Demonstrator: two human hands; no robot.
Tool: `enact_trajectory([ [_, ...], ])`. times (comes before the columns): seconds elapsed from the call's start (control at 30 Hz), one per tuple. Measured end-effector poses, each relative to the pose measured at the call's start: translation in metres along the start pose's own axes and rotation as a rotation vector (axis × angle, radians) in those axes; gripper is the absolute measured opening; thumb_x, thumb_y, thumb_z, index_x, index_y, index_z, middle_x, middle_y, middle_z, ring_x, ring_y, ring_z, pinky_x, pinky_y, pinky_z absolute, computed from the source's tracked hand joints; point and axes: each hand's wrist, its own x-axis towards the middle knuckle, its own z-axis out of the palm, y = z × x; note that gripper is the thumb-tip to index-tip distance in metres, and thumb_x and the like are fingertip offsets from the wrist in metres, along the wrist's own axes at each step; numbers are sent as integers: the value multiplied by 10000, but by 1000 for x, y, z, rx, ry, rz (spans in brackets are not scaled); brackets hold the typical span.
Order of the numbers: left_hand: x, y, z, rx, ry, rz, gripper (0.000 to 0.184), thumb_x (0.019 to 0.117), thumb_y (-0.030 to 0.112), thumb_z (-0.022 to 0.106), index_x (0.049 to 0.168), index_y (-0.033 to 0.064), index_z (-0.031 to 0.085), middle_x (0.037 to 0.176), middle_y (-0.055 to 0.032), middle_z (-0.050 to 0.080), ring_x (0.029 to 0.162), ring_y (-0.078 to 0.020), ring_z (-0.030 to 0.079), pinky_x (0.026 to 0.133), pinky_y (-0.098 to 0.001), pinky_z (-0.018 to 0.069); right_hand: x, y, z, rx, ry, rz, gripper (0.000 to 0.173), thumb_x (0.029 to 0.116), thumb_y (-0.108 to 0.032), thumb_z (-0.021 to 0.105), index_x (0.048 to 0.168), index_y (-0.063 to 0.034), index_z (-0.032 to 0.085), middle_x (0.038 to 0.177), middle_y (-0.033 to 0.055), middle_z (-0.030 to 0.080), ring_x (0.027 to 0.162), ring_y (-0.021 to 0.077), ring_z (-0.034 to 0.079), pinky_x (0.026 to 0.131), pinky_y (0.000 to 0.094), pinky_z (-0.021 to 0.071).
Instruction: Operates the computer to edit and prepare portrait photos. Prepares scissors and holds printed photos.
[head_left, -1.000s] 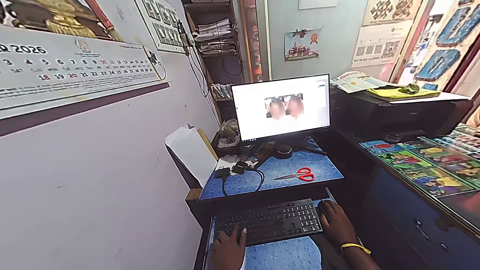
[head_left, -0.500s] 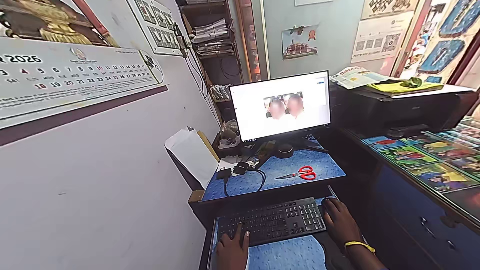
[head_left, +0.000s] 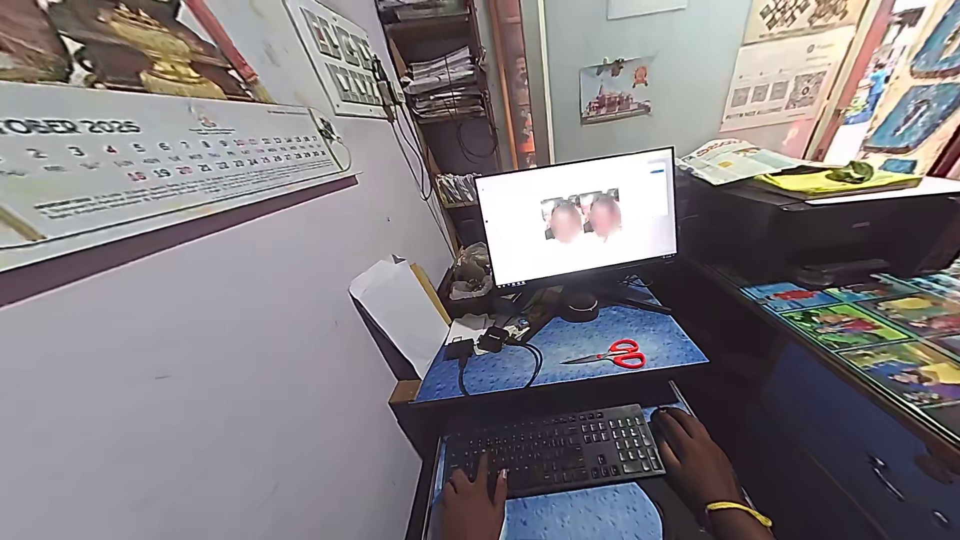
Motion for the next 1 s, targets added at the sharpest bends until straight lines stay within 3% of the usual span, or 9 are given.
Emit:
enact_trajectory([
  [0.43, 1, 0, 3, 11, 3, 8, 669, 947, 713, 418, 1485, 333, 542, 1372, -303, 552, 1215, -483, 568, 938, -596, 502, -1, -2, 0, 2, 4, -9, 440, 932, -362, 515, 1316, -245, 694, 1439, 45, 604, 1342, 233, 566, 1052, 473, 516],
  [0.53, 0, -1, 4, -6, 18, 18, 659, 954, 692, 436, 1492, 325, 536, 1364, -307, 557, 1212, -489, 568, 941, -594, 501, 0, 4, 4, 44, 3, -47, 446, 921, -319, 576, 1324, -166, 693, 1434, 125, 603, 1337, 316, 571, 1058, 510, 506],
  [1.0, 0, -5, 6, -11, 49, 24, 624, 962, 686, 405, 1469, 357, 557, 1339, -289, 581, 1195, -477, 582, 930, -590, 506, 1, 2, 2, 46, -18, -54, 444, 941, -323, 563, 1341, -177, 684, 1453, 130, 590, 1363, 316, 551, 1092, 505, 482],
])
